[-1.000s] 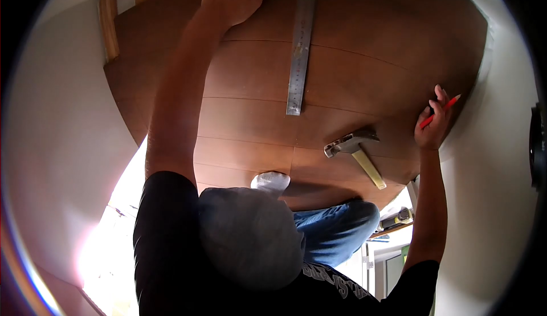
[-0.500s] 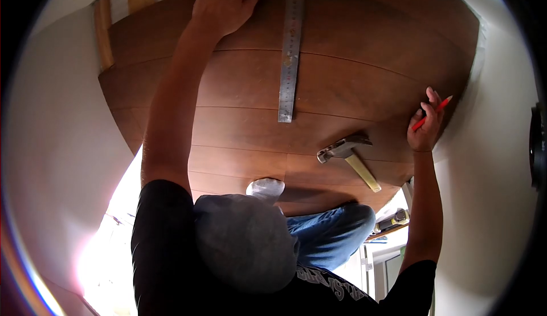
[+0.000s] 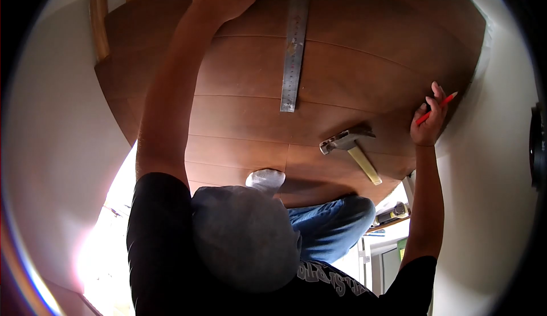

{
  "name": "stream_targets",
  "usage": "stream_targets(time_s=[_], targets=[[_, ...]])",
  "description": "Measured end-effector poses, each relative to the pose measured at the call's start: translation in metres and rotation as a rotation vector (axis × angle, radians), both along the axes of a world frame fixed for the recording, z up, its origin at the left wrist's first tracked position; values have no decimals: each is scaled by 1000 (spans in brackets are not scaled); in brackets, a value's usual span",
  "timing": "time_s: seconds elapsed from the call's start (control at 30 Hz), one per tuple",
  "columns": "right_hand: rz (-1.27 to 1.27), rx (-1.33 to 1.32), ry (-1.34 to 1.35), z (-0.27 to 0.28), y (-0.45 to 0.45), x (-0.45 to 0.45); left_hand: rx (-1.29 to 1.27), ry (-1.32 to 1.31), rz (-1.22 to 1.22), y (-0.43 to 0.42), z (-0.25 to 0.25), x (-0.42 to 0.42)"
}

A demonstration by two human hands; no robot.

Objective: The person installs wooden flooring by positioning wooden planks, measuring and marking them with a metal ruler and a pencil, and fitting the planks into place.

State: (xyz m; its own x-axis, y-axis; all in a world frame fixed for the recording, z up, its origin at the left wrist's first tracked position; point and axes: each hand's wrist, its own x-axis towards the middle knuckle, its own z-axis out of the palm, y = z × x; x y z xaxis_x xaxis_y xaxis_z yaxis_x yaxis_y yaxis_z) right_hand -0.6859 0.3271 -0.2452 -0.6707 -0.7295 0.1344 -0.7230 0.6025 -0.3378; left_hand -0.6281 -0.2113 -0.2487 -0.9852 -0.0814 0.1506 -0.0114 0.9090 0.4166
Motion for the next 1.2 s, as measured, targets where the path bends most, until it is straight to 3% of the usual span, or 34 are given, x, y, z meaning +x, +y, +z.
stream_targets(time_s=[1.2], targets=[[-13, -10, -43, 1, -1, 0, -37, 1, -5, 2, -3, 2]])
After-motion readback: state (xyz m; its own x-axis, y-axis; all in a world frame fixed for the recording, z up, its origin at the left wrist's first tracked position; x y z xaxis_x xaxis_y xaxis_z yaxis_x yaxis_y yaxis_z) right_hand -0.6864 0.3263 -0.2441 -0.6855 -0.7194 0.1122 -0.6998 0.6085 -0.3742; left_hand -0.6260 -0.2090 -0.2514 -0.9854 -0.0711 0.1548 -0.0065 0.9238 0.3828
